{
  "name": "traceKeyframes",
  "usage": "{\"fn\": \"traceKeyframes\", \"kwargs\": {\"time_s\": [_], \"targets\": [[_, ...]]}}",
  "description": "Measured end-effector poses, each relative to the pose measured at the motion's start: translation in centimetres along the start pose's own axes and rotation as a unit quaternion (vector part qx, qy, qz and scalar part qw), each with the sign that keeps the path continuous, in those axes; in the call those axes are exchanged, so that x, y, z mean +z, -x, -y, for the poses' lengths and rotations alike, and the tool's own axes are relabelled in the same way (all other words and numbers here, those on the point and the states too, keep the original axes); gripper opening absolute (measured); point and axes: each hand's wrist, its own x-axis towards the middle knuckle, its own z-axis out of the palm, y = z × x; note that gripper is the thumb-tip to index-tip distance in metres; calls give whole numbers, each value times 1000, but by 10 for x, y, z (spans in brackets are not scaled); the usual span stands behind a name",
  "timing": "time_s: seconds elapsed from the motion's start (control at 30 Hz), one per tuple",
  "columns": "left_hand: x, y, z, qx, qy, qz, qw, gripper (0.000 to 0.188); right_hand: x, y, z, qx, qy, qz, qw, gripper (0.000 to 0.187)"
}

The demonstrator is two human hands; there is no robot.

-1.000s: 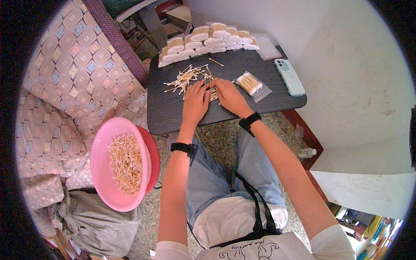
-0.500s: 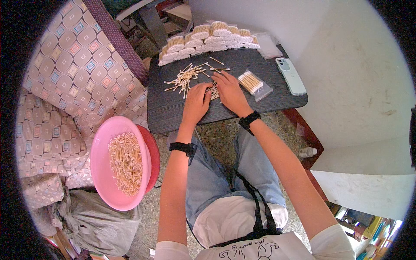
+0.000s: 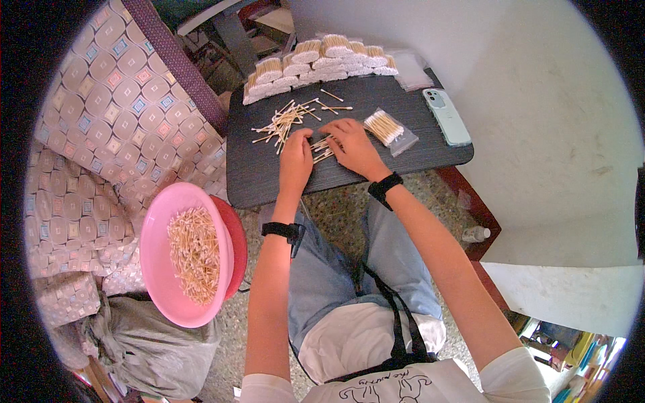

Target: The person seals a plastic bag of cotton swabs by hand, gathers more swabs from a bowl, and arranges them into a row on the table before placing them into a new bag.

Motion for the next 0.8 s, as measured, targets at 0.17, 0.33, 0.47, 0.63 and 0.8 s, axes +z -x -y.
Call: {"fn": "traceKeyframes", "kwargs": {"time_s": [0.17, 0.33, 0.47, 0.63, 0.8], "targets": [[-4, -6, 14, -31, 27, -49, 998, 14, 1, 0, 1, -18, -62, 80, 995, 16], [-6, -14, 25, -45, 38, -73, 996, 16, 0, 1, 1, 17, -93, 66, 993, 14], [-23, -16, 22, -38, 29, -136, 990, 15, 4, -2, 11, 11, -105, 26, 994, 16], [-62, -16, -104, -83, 377, -94, 918, 15, -5, 9, -10, 35, -100, 27, 994, 15], [-148, 57, -209, 111, 572, -50, 811, 21, 5, 1, 6, 15, -111, 29, 993, 10]]}}
